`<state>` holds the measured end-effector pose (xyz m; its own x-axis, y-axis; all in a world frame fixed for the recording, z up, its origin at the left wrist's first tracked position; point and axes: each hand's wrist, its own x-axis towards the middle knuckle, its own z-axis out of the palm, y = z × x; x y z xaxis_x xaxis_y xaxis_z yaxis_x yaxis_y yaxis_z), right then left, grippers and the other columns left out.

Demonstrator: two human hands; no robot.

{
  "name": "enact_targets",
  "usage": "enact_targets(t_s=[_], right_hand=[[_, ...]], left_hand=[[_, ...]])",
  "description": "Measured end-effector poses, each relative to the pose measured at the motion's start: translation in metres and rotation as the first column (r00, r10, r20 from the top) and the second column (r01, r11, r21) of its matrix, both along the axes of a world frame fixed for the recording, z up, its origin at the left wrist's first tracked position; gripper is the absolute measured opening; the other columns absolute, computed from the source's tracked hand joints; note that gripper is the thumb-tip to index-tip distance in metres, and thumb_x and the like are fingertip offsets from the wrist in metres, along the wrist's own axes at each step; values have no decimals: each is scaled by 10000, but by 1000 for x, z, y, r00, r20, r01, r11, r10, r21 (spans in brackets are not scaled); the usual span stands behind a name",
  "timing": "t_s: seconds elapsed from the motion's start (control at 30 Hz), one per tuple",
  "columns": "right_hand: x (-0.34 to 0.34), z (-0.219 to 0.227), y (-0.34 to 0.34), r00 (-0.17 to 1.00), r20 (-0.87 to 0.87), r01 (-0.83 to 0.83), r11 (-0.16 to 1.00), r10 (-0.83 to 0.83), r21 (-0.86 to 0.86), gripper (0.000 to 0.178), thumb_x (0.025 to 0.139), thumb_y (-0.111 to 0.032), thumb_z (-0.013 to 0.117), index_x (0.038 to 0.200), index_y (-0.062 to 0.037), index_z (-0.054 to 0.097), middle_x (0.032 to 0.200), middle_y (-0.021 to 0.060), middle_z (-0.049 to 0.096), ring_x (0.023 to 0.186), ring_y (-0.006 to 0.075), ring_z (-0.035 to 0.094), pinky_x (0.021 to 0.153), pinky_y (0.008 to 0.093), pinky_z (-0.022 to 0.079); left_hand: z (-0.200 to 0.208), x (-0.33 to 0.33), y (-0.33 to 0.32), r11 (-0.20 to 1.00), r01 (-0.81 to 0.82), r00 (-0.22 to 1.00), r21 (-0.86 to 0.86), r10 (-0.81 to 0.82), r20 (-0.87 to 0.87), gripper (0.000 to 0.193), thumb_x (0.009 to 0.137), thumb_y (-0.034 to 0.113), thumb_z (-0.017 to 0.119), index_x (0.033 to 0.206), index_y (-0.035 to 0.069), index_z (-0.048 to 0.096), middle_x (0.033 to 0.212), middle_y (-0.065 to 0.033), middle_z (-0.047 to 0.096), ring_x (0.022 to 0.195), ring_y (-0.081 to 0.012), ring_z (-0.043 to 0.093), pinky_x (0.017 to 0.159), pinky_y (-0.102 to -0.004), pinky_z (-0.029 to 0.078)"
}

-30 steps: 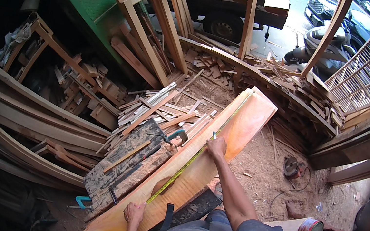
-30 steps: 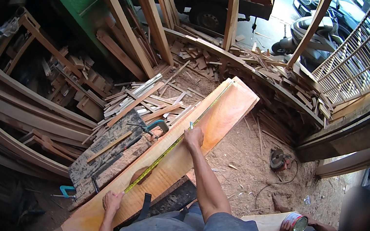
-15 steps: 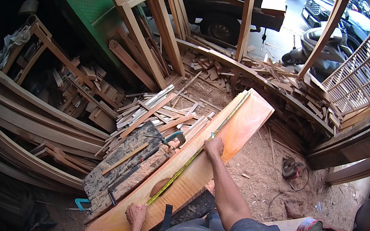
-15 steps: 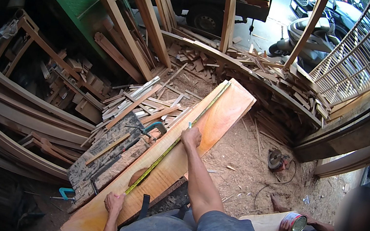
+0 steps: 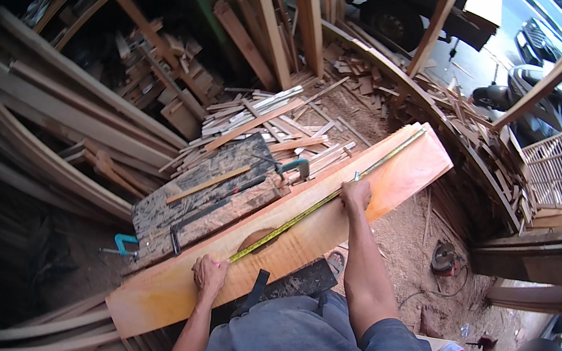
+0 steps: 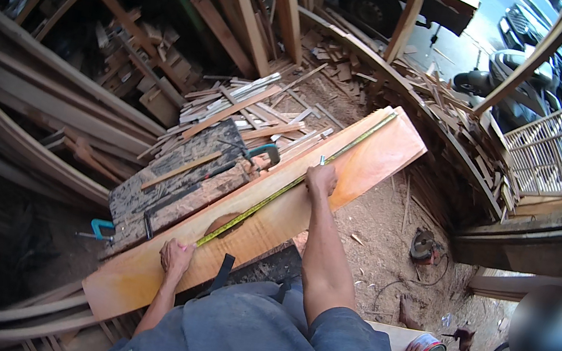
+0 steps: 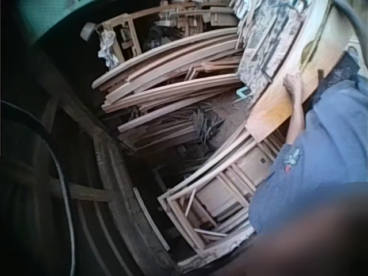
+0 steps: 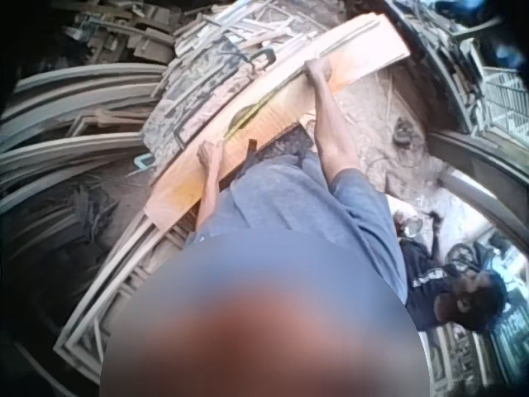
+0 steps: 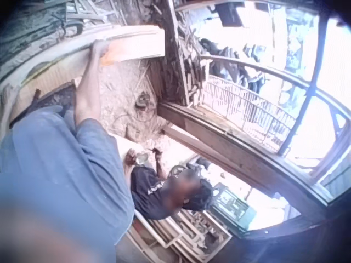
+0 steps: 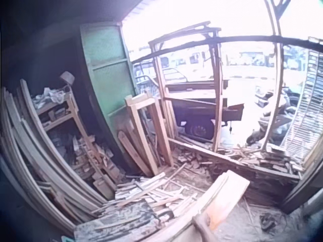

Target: The person measures a long wooden plank with a tape measure and marks it with a marker. They use a try square to draw straight lines across the plank. The person flips the plank over and repeats the measuring and marking process on the other side.

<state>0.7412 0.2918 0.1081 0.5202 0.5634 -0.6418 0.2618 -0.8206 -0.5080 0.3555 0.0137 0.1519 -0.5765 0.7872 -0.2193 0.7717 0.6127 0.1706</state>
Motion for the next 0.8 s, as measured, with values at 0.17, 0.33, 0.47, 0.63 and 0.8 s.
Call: enact_targets(t_s=[0.17,0.33,0.47,0.63,0.8], right_hand=[[-1,9,-3,996,53,-69,997,67,41,232,869,-223,777,812,2,768,728,120,750,623,247,742,610,383,603],[-1,6,-4,994,49,-103,990,98,100,306,895,-237,801,729,8,721,653,102,703,508,212,653,493,377,530],[0,-7,-4,997,27,-75,986,72,147,346,912,-237,802,697,-3,668,604,97,659,435,194,591,412,366,472],[8,-1,-14,976,-195,-35,956,95,293,421,987,-326,730,729,-9,626,578,95,629,391,182,544,373,348,431],[-20,25,-35,876,-385,-66,864,290,498,777,1051,-669,474,944,45,762,689,71,678,605,135,628,540,332,510]], left_hand=[[14,2,9,999,-48,997,15,47,58,413,802,399,854,923,47,674,1053,-208,681,1090,-406,631,935,-520,513],[20,11,16,996,-93,995,-17,93,40,417,806,381,851,980,37,692,1124,-209,664,1112,-402,629,951,-523,520],[21,9,21,990,-126,989,-66,131,68,487,806,377,846,1090,7,705,1178,-211,648,1190,-409,604,1002,-523,516],[23,9,23,986,-135,986,-95,143,86,506,802,384,844,1109,8,699,1217,-210,630,1212,-416,586,1011,-528,508],[22,8,23,985,-134,983,-104,146,110,525,817,375,840,1169,15,693,1246,-208,617,1236,-410,573,1033,-533,498]])
